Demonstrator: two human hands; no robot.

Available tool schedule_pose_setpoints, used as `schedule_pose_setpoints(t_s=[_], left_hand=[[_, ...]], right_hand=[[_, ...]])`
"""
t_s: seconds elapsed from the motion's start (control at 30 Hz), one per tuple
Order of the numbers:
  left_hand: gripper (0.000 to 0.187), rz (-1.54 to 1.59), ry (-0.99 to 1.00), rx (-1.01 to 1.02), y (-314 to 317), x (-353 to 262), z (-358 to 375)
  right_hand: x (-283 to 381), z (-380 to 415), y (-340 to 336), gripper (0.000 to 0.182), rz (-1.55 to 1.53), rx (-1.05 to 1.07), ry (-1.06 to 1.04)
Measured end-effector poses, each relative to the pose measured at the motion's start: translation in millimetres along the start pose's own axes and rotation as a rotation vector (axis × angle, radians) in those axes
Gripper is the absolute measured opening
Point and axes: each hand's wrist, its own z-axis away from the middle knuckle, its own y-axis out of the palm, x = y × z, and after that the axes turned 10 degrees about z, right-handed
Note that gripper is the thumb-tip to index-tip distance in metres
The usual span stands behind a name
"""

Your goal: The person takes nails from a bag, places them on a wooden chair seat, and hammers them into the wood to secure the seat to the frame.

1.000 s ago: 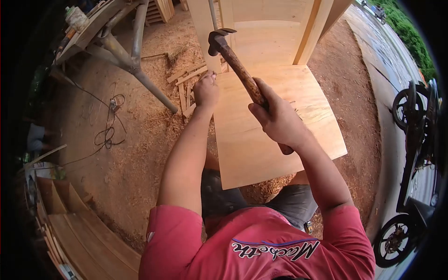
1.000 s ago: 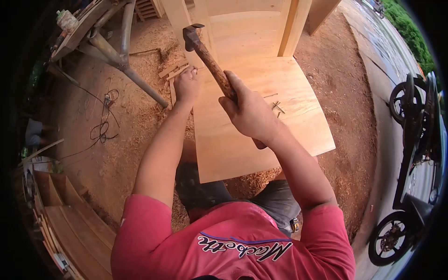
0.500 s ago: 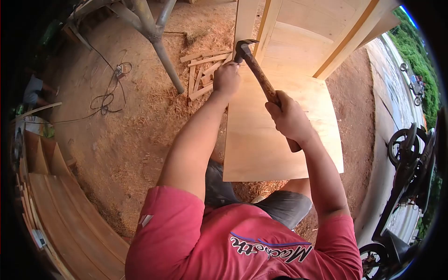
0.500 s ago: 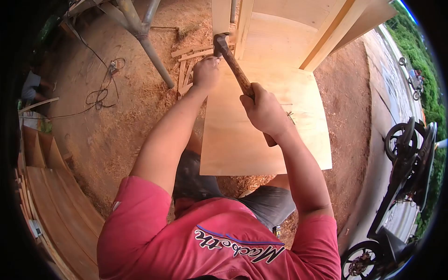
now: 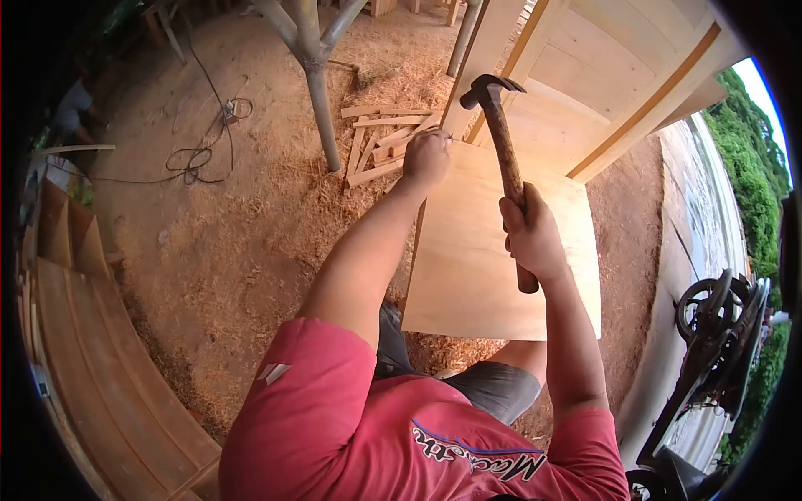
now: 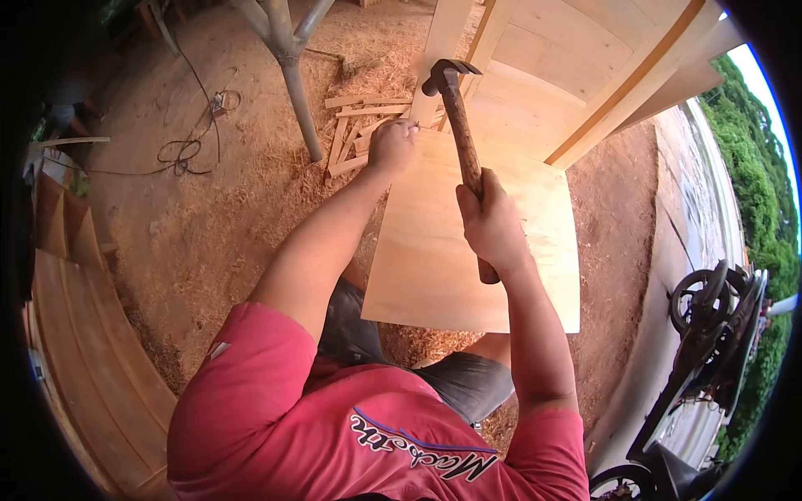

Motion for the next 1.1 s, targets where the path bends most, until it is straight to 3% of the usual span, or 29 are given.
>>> schedule_pose_setpoints(t_s=[0.13,0.2,0.27,0.3,0.33,0.4,0.43,0.47,0.53,0.6,0.67,0.73,0.9,0.97,1.03,1.07,1.1], left_hand=[[0.016,0.006,-0.15,0.041,-4.8,-11.1,2.5],[0.017,0.015,-0.209,0.062,-8.6,-10.0,-0.7],[0.037,0.293,-0.4,0.062,-10.2,-6.0,17.0],[0.059,0.244,-0.314,-0.046,6.8,16.4,35.4],[0.059,0.247,-0.322,-0.058,1.0,12.1,39.1],[0.071,0.708,-0.54,0.192,-15.7,1.2,48.2],[0.084,0.749,-0.522,0.243,-3.5,20.7,50.6],[0.084,0.752,-0.531,0.241,-10.4,18.5,47.4],[0.091,0.797,-0.689,0.41,-26.0,0.6,33.4],[0.098,0.893,-0.618,0.406,-12.4,16.4,30.6],[0.101,0.774,-0.526,0.375,-9.7,21.3,27.8],[0.1,0.774,-0.575,0.409,-11.0,23.0,30.1],[0.078,0.936,-0.439,0.346,-19.4,14.0,36.3],[0.043,0.956,-0.416,0.268,-25.6,-6.4,58.2],[0.022,0.753,-0.77,0.418,-50.0,-16.8,99.9],[0.026,0.8,-0.736,0.262,-51.0,-20.5,134.4],[0.026,0.816,-0.729,0.229,-75.8,-54.0,152.4]], right_hand=[[-4.4,-0.2,-0.7,0.022,0.124,0.096,0.019],[7.0,9.4,-8.0,0.02,-0.159,0.198,0.215],[-9.3,34.8,-8.8,0.02,-0.404,0.164,0.239],[-18.2,51.5,-10.8,0.021,-0.528,0.138,0.268],[-29.5,68.5,-13.2,0.026,-0.592,0.097,0.268],[-57.2,102.3,-17.6,0.032,-0.571,0.012,0.242],[-66.7,118.9,-21.1,0.037,-0.588,-0.039,0.266],[-77.7,134.3,-23.6,0.042,-0.575,-0.116,0.316],[-100.9,162.5,-34.3,0.048,-0.555,-0.187,0.356],[-119.5,182.8,-43.3,0.049,-0.519,-0.264,0.395],[-134.7,195.5,-50.5,0.048,-0.509,-0.294,0.414],[-146.9,204.0,-53.1,0.045,-0.628,-0.339,0.439],[-151.7,216.6,-44.3,0.038,-0.963,-0.363,0.497],[-143.8,217.3,-40.5,0.038,-0.937,-0.366,0.505],[-133.4,215.9,-35.3,0.039,-0.87,-0.343,0.503],[-126.4,217.9,-33.4,0.04,-0.856,-0.338,0.51],[-125.3,220.4,-34.1,0.04,-0.848,-0.313,0.51]])
